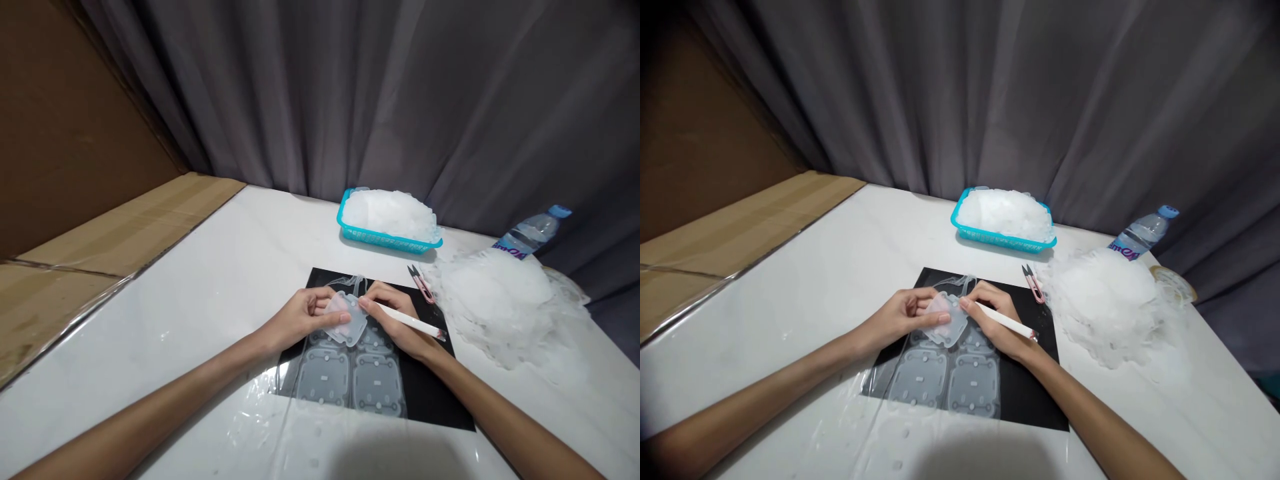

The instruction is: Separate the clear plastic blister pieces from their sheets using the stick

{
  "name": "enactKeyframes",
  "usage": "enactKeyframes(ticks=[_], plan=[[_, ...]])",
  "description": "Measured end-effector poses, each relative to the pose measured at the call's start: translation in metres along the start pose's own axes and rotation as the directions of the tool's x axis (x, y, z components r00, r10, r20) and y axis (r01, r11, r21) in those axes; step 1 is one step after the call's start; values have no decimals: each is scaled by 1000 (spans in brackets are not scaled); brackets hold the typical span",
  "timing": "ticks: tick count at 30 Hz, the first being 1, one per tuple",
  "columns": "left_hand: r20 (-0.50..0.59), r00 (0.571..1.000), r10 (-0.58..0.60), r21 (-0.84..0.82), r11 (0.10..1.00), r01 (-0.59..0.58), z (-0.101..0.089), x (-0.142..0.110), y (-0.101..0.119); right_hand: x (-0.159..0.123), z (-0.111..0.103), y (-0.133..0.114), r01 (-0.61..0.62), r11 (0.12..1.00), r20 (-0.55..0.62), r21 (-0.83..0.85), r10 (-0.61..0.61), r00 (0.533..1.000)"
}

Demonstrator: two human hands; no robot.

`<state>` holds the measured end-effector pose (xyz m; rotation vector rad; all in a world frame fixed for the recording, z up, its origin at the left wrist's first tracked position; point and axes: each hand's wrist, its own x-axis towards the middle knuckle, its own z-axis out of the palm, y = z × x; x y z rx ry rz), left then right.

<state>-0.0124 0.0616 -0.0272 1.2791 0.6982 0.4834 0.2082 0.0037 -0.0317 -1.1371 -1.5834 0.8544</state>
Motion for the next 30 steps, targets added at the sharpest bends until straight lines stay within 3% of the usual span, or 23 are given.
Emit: enactKeyframes(ticks=[7,12,19,27,30], plan=[[3,1000,-9,22,1000,9,1,-1,2,0,-1,3,9,1000,-6,7,-9,1000],[-37,999,23,22,1000,-22,1,0,2,-2,0,5,88,990,-42,-114,-94,995],[-76,996,46,-1,999,-46,0,0,4,-7,2,7,340,868,195,-362,-286,938],[-101,995,0,0,1000,0,0,0,11,-8,5,11,467,716,187,-519,-439,879],[-60,998,-13,8,1000,14,2,2,10,-10,6,12,454,722,142,-522,-452,881]])
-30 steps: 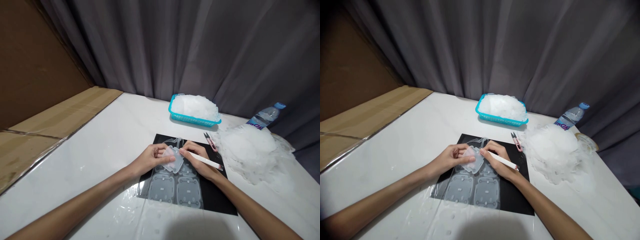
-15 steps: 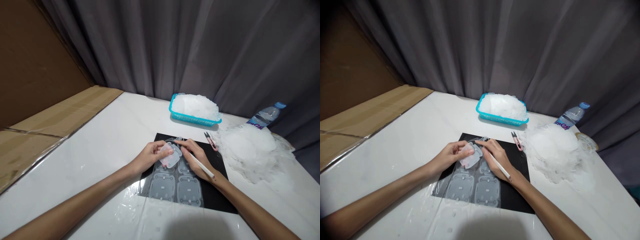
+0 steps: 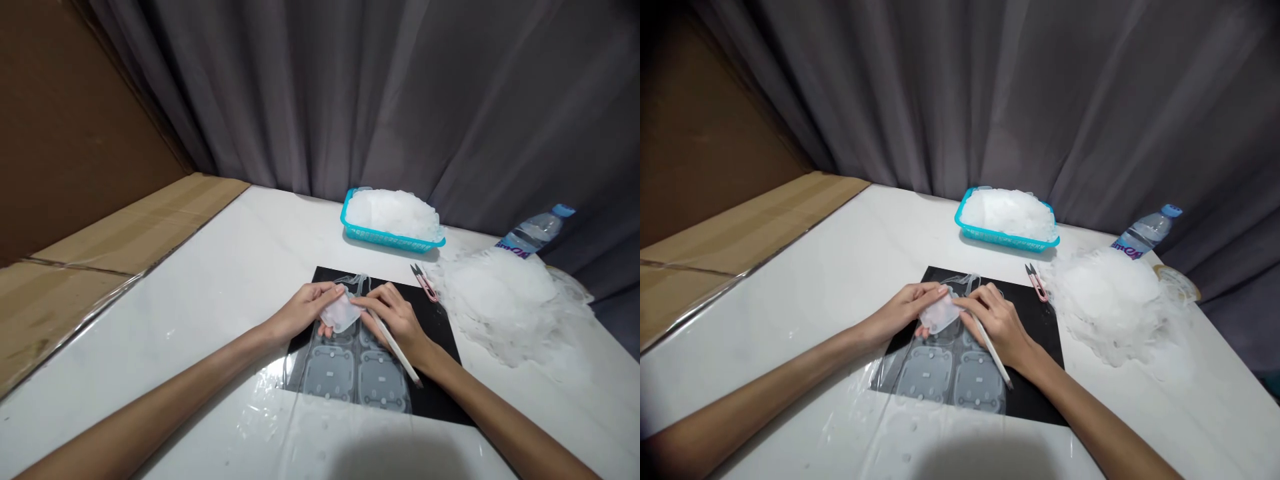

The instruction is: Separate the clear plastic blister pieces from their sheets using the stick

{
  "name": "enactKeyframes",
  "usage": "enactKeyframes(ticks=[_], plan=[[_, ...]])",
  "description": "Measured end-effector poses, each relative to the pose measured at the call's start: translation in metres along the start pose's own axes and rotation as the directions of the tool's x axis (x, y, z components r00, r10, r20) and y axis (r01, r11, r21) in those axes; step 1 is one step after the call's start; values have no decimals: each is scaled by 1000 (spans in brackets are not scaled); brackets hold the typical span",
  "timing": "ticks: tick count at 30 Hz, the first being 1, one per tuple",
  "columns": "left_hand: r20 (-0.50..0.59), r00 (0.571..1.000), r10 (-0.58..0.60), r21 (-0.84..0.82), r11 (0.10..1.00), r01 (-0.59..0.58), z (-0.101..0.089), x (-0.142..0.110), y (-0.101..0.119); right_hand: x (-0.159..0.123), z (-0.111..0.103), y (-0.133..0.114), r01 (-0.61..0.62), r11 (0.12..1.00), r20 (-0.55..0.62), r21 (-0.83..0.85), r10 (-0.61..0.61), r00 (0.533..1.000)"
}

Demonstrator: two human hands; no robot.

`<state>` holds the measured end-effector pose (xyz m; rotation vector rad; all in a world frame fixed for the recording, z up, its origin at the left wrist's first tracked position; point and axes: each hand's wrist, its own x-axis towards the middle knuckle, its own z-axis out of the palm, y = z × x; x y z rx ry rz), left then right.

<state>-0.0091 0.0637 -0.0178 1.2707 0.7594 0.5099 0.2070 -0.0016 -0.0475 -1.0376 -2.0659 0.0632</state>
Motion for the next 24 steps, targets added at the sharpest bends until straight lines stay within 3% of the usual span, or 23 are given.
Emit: enactKeyframes(ticks=[5,9,14,18,24], plan=[[96,995,33,50,998,-38,2,0,-5,5,-2,-3,-161,977,-151,142,182,972],[144,987,74,126,988,-92,4,-6,-6,9,-6,-5,-249,934,-155,256,294,943],[7,980,200,316,929,-192,10,-14,-4,9,-8,-4,-268,913,-138,307,321,937],[-21,956,291,459,853,-249,15,-19,3,9,-8,-4,-290,895,-127,339,348,929],[3,989,150,262,954,-146,17,-16,4,10,-10,-5,-319,867,-103,383,383,918]])
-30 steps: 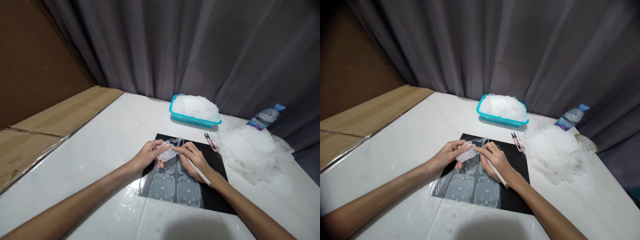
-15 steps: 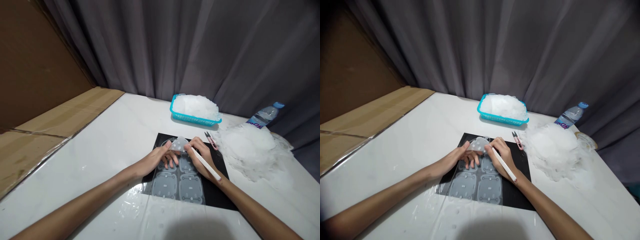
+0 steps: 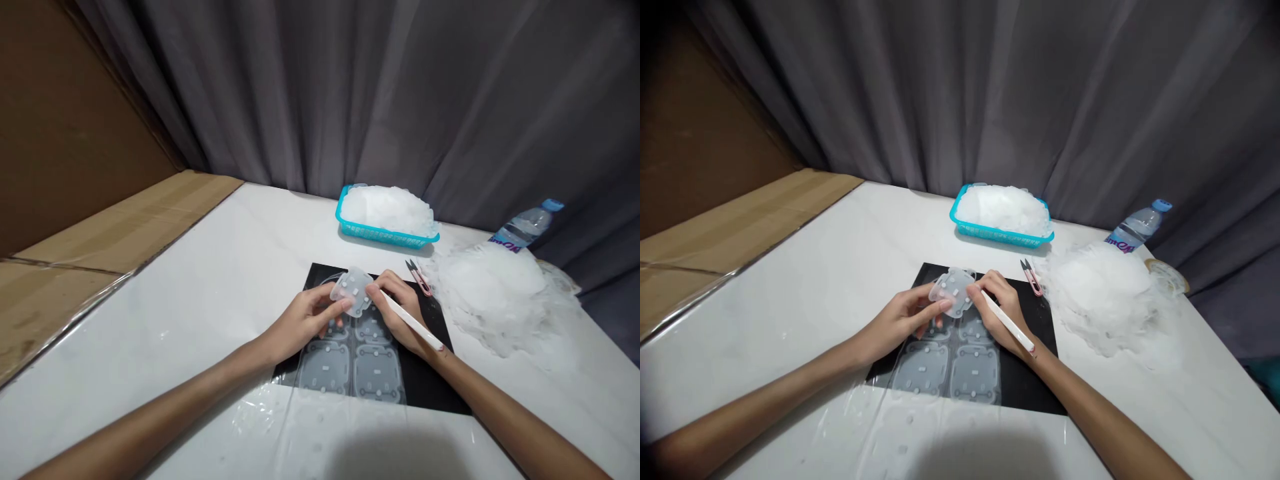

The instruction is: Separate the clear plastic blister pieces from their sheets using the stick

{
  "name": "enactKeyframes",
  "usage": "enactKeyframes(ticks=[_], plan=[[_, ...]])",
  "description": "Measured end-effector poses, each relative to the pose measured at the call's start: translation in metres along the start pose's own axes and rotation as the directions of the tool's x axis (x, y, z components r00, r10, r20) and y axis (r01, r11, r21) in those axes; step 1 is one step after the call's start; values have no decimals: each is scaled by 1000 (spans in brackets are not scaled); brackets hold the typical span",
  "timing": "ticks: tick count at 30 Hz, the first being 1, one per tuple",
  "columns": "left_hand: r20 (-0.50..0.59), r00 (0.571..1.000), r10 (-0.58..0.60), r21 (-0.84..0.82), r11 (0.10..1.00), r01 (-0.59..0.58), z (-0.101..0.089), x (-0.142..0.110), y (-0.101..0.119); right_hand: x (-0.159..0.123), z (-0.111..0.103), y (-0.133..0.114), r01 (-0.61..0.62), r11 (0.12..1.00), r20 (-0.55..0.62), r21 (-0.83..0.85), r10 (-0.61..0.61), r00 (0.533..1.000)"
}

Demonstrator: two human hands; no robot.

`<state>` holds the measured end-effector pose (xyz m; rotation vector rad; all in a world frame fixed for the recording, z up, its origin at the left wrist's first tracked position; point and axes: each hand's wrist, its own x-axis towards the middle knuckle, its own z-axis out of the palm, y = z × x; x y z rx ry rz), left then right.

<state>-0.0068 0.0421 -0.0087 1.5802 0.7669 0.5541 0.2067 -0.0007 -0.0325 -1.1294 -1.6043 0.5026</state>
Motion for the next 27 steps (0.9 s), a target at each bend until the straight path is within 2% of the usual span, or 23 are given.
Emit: enactKeyframes(ticks=[5,10,13,15,17,20,23,27], plan=[[31,999,-14,-115,993,17,-1,5,-4,1,-1,0,-50,999,14,2,50,999],[59,998,-21,-127,991,28,-4,6,-6,0,-1,-1,-70,998,14,5,70,997],[81,997,-11,-69,998,16,-6,4,-7,0,-1,-2,-73,997,11,17,73,997],[143,989,27,77,996,-39,-4,1,-6,0,0,-1,-90,996,0,27,90,996],[216,971,99,300,940,-163,0,-4,-4,2,0,1,-102,994,-23,30,102,994],[297,932,208,564,750,-347,6,-11,-5,9,-4,7,-82,997,-91,0,81,993],[354,911,210,667,626,-403,8,-13,-9,24,-12,13,-40,996,-165,-82,26,986],[404,899,170,690,588,-422,2,-9,-11,55,-26,20,-29,986,-261,-166,-16,965]])
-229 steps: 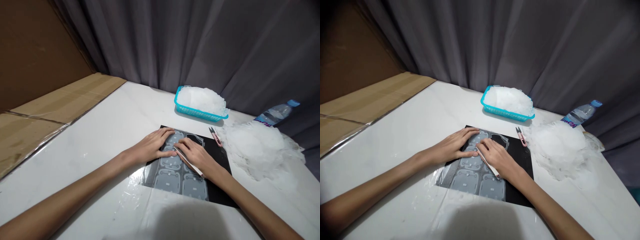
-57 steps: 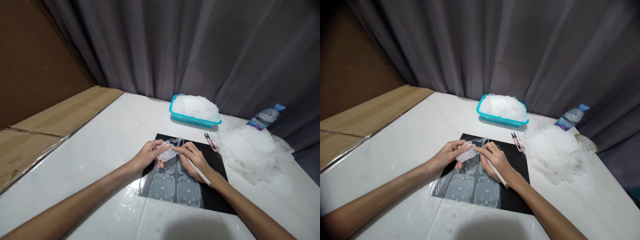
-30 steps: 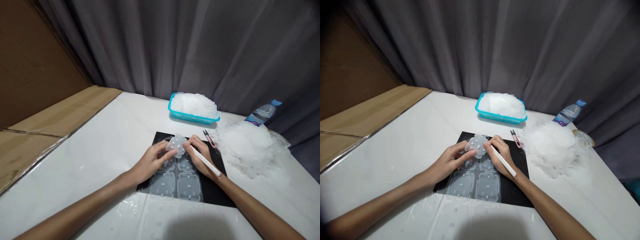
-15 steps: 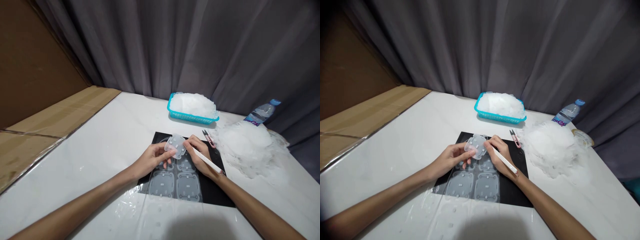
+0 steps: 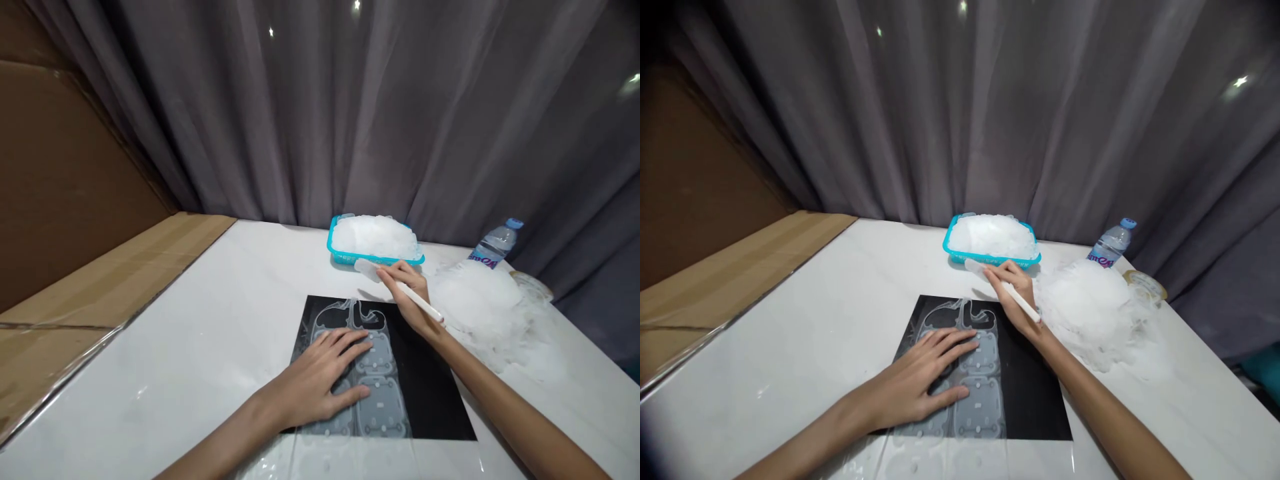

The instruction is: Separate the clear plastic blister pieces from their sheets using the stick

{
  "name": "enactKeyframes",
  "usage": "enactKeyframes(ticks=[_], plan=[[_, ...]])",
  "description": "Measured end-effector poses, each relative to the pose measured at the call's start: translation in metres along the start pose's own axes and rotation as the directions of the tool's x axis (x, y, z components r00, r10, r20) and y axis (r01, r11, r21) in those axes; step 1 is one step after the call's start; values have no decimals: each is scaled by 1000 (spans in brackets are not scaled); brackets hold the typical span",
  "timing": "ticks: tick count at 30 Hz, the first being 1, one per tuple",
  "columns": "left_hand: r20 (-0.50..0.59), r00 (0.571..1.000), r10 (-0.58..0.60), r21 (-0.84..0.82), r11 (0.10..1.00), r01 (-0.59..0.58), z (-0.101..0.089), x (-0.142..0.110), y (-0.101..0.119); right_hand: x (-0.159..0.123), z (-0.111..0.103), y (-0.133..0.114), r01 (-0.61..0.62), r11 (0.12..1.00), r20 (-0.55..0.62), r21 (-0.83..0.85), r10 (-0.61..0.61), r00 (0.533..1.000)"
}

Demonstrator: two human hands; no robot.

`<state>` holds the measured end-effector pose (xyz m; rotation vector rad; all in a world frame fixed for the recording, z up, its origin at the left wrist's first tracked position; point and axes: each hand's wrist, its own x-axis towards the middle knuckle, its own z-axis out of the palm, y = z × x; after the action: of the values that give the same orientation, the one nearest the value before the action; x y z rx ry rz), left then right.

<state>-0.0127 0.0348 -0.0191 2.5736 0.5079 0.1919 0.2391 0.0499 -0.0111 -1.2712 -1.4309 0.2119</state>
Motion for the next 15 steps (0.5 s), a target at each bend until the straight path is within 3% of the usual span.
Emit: enactKeyframes(ticks=[4,8,11,15], plan=[[-3,1000,7,-14,1000,-7,-4,0,-2,46,4,10,3,991,-52,-136,-10,999],[-27,999,16,-26,1000,-17,-3,-1,-3,84,14,18,74,972,14,-221,-72,997],[-30,999,23,-42,999,-24,-2,-1,-5,96,18,23,109,945,38,-307,-103,994],[-57,998,41,-62,997,-44,-1,0,-6,99,13,33,68,906,-23,-417,-86,996]])
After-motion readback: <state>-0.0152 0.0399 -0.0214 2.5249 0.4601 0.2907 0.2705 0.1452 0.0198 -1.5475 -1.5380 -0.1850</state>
